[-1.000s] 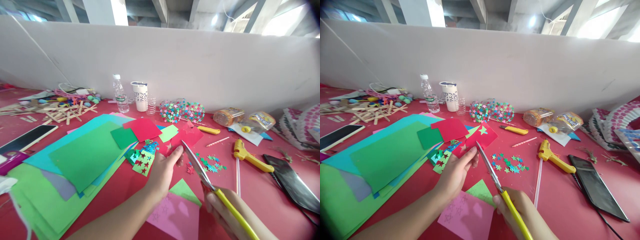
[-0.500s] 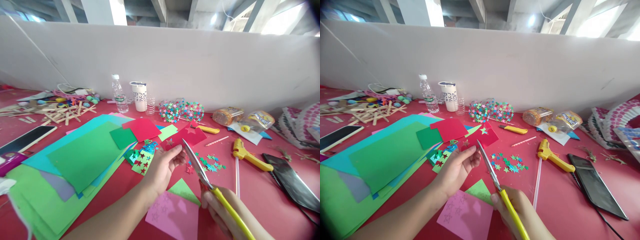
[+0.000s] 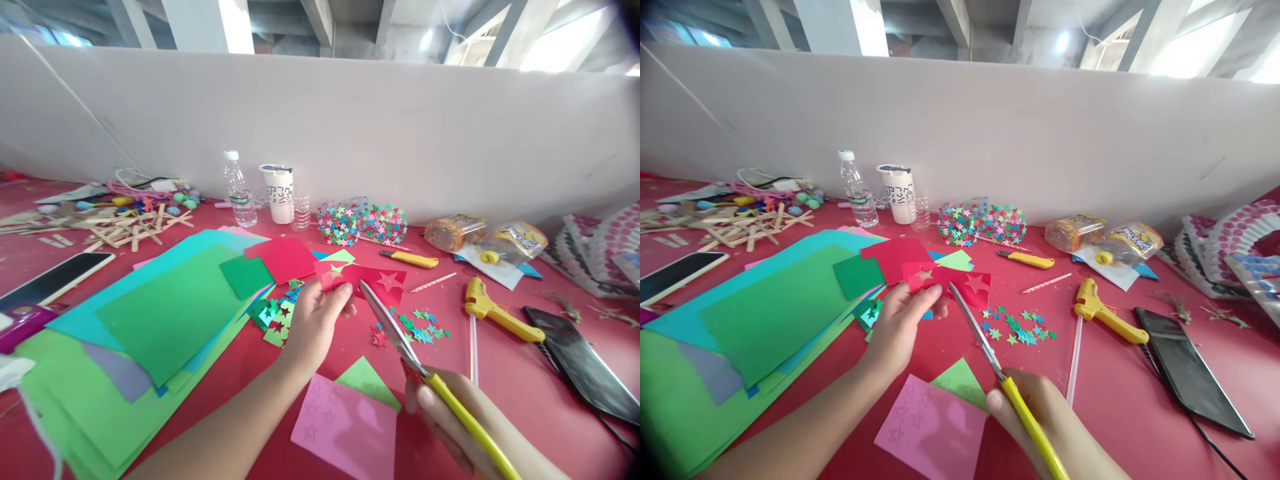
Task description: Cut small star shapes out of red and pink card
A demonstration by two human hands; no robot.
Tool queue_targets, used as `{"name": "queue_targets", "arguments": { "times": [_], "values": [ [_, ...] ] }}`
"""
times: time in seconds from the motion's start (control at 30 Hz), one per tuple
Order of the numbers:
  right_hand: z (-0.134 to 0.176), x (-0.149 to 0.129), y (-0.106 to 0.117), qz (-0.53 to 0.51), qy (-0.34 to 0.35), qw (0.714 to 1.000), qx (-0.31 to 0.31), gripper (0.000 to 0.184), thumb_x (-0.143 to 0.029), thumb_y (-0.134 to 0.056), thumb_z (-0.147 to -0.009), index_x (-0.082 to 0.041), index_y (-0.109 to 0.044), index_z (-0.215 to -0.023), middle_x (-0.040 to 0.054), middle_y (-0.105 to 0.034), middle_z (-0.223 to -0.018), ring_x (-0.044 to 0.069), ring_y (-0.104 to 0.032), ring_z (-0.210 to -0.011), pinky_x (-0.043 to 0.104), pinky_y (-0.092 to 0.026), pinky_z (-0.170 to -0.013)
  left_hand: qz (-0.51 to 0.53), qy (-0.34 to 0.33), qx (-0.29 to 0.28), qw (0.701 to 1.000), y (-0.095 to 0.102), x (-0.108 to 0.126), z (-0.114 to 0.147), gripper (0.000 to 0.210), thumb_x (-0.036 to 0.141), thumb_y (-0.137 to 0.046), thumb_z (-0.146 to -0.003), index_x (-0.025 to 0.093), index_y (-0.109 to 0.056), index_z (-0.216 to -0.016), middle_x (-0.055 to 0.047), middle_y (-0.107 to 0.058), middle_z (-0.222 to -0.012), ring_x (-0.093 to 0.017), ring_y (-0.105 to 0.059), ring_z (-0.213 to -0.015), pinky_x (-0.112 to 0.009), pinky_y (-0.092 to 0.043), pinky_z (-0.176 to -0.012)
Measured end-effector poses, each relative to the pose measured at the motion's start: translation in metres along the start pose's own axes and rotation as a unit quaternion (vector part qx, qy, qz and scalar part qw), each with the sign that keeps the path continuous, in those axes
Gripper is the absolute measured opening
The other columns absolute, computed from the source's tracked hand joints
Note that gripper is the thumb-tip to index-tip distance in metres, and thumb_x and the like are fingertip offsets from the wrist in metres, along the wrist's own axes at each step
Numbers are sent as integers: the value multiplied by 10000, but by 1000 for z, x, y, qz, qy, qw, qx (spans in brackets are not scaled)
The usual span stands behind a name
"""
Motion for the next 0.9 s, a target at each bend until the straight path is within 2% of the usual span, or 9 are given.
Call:
{"name": "queue_targets", "arguments": {
  "times": [0.07,0.17,0.33,0.5,0.6,0.77,0.9],
  "values": [
    [-2,4,3,26,-10,1000,-14,613,-802,-496,-852,-214,-535,-682,-38,-500,-596,107,-403,-484,211,-297,-404,-25,1,-19,1000,2,4,-2,174,340,-696,-781,178,-660,-727,-3,-666,-605,-148,-618,-583,-276,-487,-620],
    [-8,9,7,23,-14,999,-42,621,-801,-536,-823,-224,-483,-601,-36,-464,-560,121,-398,-497,226,-297,-425,-40,-4,-39,998,6,6,-6,175,321,-675,-787,177,-646,-694,3,-643,-572,-138,-589,-563,-268,-470,-612],
    [-4,0,12,24,20,999,-38,656,-847,-506,-794,-233,-430,-576,-46,-366,-558,129,-305,-516,269,-280,-483,-19,-14,-52,998,10,1,-10,184,278,-655,-793,178,-630,-641,4,-627,-551,-125,-565,-547,-261,-443,-601],
    [3,-10,12,23,23,999,-29,670,-863,-470,-804,-234,-405,-582,-47,-342,-577,131,-293,-530,278,-284,-493,9,-8,-39,999,8,-3,-8,185,307,-668,-810,185,-619,-681,11,-642,-595,-120,-576,-564,-259,-446,-613],
    [2,-9,9,22,25,999,-24,687,-882,-461,-790,-233,-401,-573,-52,-321,-559,122,-280,-512,269,-269,-463,-8,-1,-43,999,6,-1,-5,182,335,-669,-812,181,-628,-724,9,-648,-603,-124,-586,-576,-263,-463,-632],
    [0,-8,7,27,29,999,-8,703,-884,-463,-792,-216,-497,-574,-50,-363,-520,119,-340,-479,252,-310,-450,-34,-1,-73,997,7,4,-5,199,353,-688,-779,174,-634,-710,15,-625,-583,-124,-567,-570,-258,-467,-609],
    [2,-13,8,25,22,999,-10,682,-852,-494,-808,-204,-590,-621,-33,-447,-520,132,-424,-475,243,-368,-463,2,26,-79,997,9,1,-7,198,336,-715,-757,173,-632,-680,22,-617,-553,-108,-548,-532,-244,-454,-582]
  ]
}}
Point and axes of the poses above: each hand's wrist, its own z-axis away from the middle knuckle, its own y-axis out of the back of the hand, x = y × z, the point moved 1 cm from there along -z, towards the middle knuckle
